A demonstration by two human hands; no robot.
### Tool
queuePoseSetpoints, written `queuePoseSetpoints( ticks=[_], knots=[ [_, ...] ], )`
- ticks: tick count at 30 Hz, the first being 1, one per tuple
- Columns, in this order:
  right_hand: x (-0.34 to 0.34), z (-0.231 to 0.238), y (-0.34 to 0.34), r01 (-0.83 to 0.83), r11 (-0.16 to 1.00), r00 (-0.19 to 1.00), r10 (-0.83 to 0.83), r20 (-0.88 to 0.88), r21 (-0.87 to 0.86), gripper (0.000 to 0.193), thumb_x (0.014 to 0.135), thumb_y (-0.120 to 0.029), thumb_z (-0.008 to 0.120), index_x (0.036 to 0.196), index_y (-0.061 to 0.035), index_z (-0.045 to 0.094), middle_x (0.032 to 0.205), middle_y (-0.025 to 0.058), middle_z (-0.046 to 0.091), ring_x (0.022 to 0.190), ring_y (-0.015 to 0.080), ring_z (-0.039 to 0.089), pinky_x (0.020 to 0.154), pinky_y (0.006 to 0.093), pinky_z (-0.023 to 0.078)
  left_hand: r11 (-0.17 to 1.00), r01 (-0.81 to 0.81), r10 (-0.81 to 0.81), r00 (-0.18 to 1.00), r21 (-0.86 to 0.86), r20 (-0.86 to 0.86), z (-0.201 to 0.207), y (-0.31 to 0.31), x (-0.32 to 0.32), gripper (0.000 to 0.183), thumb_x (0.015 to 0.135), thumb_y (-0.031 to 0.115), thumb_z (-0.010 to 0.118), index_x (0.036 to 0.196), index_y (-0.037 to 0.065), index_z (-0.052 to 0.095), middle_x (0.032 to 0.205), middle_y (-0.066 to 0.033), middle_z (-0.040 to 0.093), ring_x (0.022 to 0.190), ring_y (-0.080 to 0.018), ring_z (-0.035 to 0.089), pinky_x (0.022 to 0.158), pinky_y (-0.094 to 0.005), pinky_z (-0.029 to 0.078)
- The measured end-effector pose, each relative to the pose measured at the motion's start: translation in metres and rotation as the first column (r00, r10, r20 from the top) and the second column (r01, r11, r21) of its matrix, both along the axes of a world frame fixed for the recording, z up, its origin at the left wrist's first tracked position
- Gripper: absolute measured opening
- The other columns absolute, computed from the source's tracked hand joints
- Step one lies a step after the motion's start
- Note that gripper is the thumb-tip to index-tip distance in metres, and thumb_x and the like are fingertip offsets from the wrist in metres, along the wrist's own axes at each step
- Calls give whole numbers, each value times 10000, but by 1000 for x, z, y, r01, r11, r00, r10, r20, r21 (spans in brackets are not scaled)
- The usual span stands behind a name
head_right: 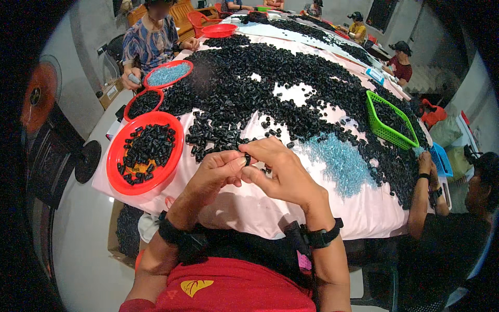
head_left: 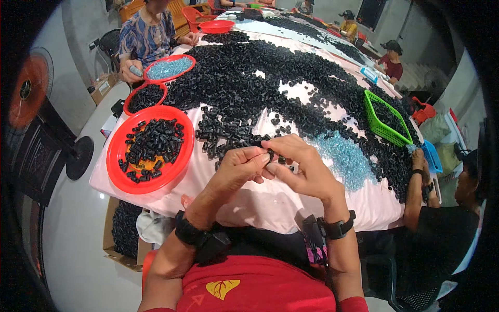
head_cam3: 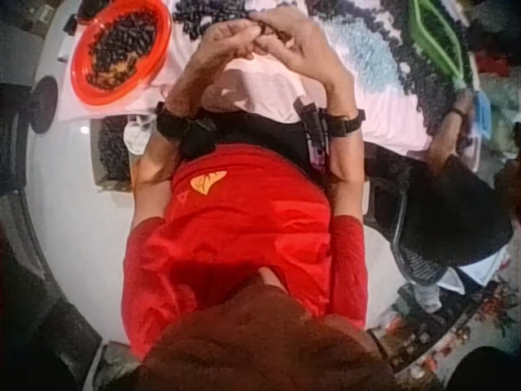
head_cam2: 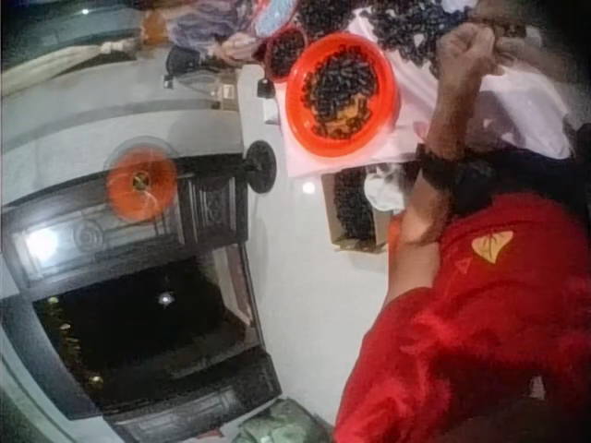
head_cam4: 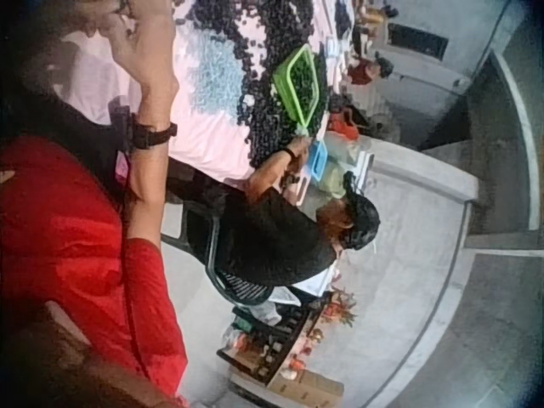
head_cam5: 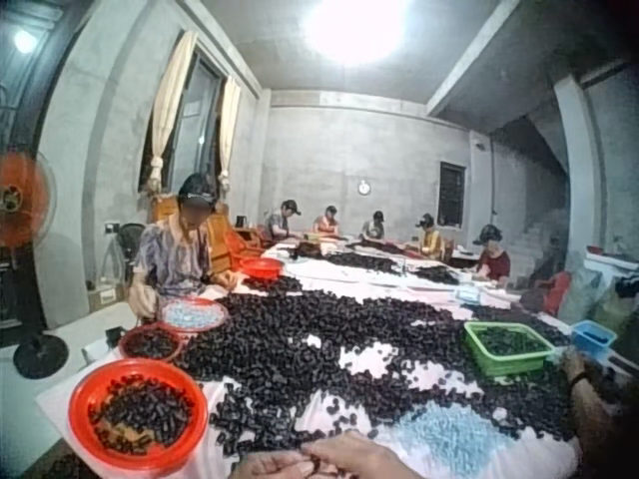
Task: The person picks up a black plastic toggle and a small clear bead, fits the bead into the toggle, and places the assembled piece into a red tray. This process is repeated multiple times using components from piles on the table.
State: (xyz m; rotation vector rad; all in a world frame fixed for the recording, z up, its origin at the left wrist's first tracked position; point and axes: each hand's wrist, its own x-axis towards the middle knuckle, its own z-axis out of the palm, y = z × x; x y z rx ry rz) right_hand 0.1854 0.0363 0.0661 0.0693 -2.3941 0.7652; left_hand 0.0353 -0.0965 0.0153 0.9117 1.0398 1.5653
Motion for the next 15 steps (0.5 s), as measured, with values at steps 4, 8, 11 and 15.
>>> queuePoseSetpoints(
  ticks=[4, 8, 11, 15],
  knots=[
    [-1, -3, 12, 2, 1000, 999, -2, -40, 8, 231, 888, -67, 687, 1107, -1, 725, 943, 120, 696, 843, 254, 635, 722, 372, 507, 1000, -10, 9, 998, -10, -57, 1, 1, 2, 309, 1016, 262, 624, 1207, 23, 674, 1020, -51, 737, 793, -53, 629, 681, -197, 487],
    [2, -2, 10, 116, 991, 993, -115, 14, -69, 202, 909, -39, 666, 1085, -59, 761, 852, 82, 671, 745, 178, 593, 632, 302, 462, 998, -39, 39, 999, -45, -4, 1, 4, 2, 299, 1021, 241, 621, 1216, 21, 671, 1003, -55, 735, 760, -49, 608, 656, -194, 471],
    [3, 2, 10, 122, 973, 992, -114, 52, -194, 233, 917, -24, 663, 1129, -52, 757, 837, 57, 673, 663, 90, 548, 580, 256, 433, 996, -63, 68, 994, -66, 86, -1, 4, 2, 289, 1029, 217, 611, 1235, 22, 665, 967, -38, 724, 748, -47, 586, 668, -184, 466],
    [-1, -2, 5, 115, 958, 993, -113, 23, -263, 223, 913, -14, 658, 1115, -28, 752, 845, 66, 685, 657, 96, 565, 582, 252, 446, 996, -75, 81, 972, -38, 220, -5, 7, 3, 303, 1033, 211, 607, 1251, 7, 657, 979, -32, 707, 790, -46, 575, 707, -182, 466]
  ],
)
